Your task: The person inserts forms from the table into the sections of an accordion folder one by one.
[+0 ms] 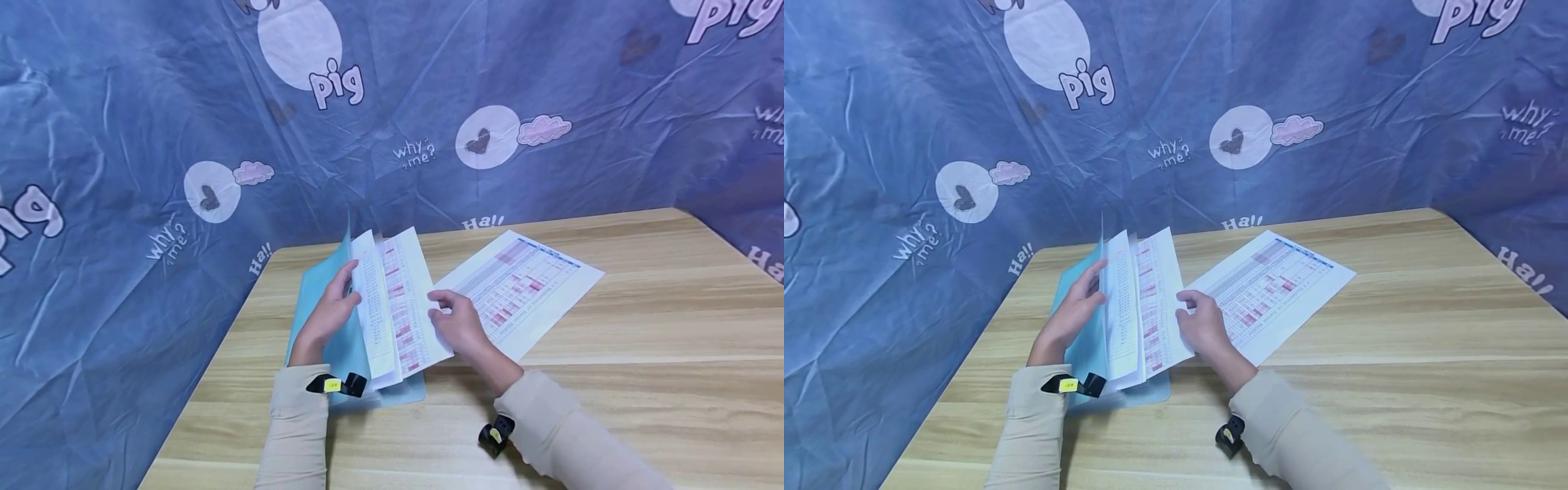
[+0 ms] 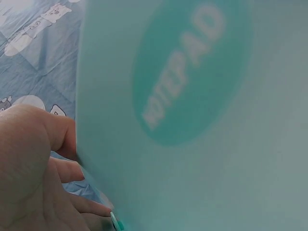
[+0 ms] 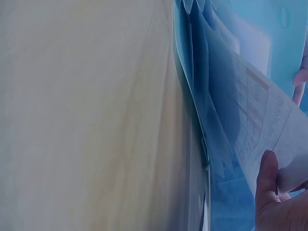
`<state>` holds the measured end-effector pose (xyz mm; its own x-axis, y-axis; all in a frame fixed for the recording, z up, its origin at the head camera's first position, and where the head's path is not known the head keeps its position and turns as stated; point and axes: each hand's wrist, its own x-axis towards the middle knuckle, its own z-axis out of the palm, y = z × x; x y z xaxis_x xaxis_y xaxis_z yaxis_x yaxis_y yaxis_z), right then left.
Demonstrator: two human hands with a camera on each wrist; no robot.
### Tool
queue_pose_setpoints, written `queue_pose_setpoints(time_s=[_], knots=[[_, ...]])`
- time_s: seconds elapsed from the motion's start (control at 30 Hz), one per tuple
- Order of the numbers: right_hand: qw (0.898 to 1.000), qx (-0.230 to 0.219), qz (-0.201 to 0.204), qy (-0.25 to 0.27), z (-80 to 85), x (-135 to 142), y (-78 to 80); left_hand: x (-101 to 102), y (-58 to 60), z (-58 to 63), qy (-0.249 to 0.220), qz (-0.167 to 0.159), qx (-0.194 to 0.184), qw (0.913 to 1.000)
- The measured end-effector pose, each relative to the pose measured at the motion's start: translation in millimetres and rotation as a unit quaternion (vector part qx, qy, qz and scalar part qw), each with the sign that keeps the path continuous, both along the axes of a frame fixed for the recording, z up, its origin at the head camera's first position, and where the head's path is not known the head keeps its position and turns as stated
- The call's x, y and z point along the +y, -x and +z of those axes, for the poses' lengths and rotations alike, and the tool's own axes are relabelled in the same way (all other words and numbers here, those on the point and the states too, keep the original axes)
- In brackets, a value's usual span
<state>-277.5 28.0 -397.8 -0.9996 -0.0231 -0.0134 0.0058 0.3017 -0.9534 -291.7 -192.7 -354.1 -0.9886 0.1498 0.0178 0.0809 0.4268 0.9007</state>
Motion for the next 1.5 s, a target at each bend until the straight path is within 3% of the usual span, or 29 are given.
queue_pose_setpoints(time_s=[0.6,0.83,1.5], knots=[[0.997,-0.043,0.053,0.047,-1.5,-24.5,-0.8,-0.1,0.8,-0.6,0.001,0.002,0.005,1.0],[0.995,-0.053,0.069,0.039,-3.7,-29.9,-1.0,0.6,0.0,0.2,0.008,0.004,0.008,0.9999],[0.984,-0.078,0.131,0.093,-7.2,-49.0,-8.1,0.6,0.8,-0.7,0.008,0.009,0.002,0.9999]])
